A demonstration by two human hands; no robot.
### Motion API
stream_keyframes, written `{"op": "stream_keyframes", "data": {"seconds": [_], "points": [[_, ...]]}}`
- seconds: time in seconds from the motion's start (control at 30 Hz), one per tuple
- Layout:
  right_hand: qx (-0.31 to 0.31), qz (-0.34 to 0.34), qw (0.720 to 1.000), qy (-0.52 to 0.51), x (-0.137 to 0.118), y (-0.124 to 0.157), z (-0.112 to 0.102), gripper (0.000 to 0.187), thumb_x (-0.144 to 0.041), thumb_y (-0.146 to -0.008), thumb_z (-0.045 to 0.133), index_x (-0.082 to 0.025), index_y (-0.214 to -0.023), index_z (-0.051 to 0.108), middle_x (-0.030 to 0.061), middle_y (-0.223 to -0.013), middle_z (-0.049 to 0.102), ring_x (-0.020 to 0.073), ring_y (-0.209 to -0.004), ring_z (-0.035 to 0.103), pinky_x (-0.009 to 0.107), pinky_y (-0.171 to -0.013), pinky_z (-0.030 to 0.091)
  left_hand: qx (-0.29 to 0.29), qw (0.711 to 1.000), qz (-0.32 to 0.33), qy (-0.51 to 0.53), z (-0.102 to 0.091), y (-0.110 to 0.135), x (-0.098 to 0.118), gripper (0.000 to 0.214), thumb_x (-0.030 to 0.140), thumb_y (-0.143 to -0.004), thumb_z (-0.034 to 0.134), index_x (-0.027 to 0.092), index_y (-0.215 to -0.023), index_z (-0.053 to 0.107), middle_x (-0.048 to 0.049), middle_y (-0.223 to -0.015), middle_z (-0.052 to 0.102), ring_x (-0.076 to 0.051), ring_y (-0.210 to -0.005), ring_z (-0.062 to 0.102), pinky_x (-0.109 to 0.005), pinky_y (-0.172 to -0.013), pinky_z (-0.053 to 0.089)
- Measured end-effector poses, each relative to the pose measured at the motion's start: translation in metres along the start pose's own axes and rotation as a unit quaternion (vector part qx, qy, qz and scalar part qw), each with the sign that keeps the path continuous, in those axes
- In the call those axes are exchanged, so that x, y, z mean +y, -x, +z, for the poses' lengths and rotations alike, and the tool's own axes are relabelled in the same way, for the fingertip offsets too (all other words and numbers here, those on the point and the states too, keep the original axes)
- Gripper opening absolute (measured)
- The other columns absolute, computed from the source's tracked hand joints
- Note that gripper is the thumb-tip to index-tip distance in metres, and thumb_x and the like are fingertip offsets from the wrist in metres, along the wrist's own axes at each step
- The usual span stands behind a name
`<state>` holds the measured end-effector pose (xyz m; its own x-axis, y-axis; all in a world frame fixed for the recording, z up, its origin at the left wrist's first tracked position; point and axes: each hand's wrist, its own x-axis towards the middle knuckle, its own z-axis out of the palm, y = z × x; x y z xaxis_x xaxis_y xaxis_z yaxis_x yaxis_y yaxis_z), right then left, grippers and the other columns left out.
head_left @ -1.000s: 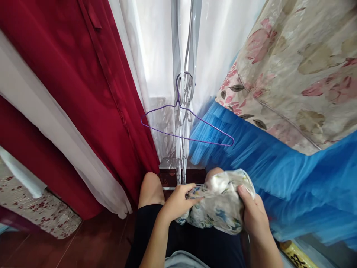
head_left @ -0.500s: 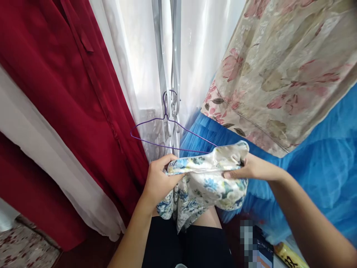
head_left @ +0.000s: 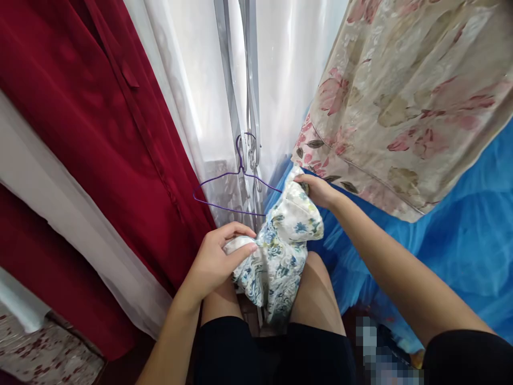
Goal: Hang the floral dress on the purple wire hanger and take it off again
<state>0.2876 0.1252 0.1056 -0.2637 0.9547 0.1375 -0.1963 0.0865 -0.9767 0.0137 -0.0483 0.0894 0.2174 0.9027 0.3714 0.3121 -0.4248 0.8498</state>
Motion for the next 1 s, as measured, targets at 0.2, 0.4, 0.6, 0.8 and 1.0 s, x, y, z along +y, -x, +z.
{"op": "stream_keyframes", "data": {"seconds": [0.2,0.4,0.6,0.8,1.0], "points": [[-0.100,0.057,0.993,-0.015,0.012,-0.001,0.032,0.032,-0.041,-0.072,0.084,-0.012,-0.084,0.076,0.0077,-0.076,0.077,0.0197,-0.065,0.068,0.030,-0.063,0.055,0.059,0.998,-0.003,0.015,-0.039,0.005,-0.021,0.030,0.036,-0.080,0.081,0.017,-0.101,0.071,-0.0069,-0.090,0.071,-0.018,-0.079,0.066,-0.024,-0.065,0.049],[-0.109,0.067,0.991,0.039,0.000,0.007,0.027,0.033,-0.043,-0.065,0.089,-0.015,-0.073,0.073,0.0028,-0.066,0.073,0.0158,-0.056,0.064,0.025,-0.054,0.050,-0.068,0.993,-0.047,-0.088,-0.066,0.002,-0.062,0.038,0.044,-0.085,0.075,0.020,-0.113,0.067,-0.0057,-0.103,0.072,-0.022,-0.092,0.066,-0.028,-0.077,0.050],[-0.168,0.072,0.975,0.124,-0.021,0.005,0.018,0.027,-0.038,-0.070,0.084,-0.015,-0.077,0.073,0.0045,-0.068,0.073,0.0170,-0.057,0.065,0.027,-0.055,0.050,-0.147,0.914,0.016,-0.378,-0.120,-0.020,-0.133,0.030,0.049,-0.093,0.060,0.024,-0.095,0.076,-0.0039,-0.093,0.074,-0.024,-0.095,0.062,-0.047,-0.109,0.034],[-0.171,0.093,0.975,0.110,-0.028,0.011,0.022,0.027,-0.037,-0.070,0.084,-0.016,-0.084,0.075,0.0050,-0.077,0.077,0.0196,-0.063,0.070,0.029,-0.061,0.055,0.022,0.864,0.078,-0.496,-0.174,-0.070,-0.127,0.022,0.029,-0.088,0.058,0.025,-0.106,0.071,-0.0087,-0.121,0.072,-0.032,-0.120,0.050,-0.060,-0.112,0.018],[-0.157,0.096,0.982,0.040,-0.018,0.016,0.026,0.025,-0.036,-0.069,0.085,-0.017,-0.081,0.073,0.0032,-0.073,0.076,0.0188,-0.065,0.071,0.028,-0.066,0.057,0.079,0.908,0.150,-0.382,-0.143,-0.123,-0.068,0.024,0.017,-0.088,0.041,0.021,-0.085,0.065,-0.0051,-0.124,0.072,-0.032,-0.129,0.049,-0.053,-0.112,0.028]]}}
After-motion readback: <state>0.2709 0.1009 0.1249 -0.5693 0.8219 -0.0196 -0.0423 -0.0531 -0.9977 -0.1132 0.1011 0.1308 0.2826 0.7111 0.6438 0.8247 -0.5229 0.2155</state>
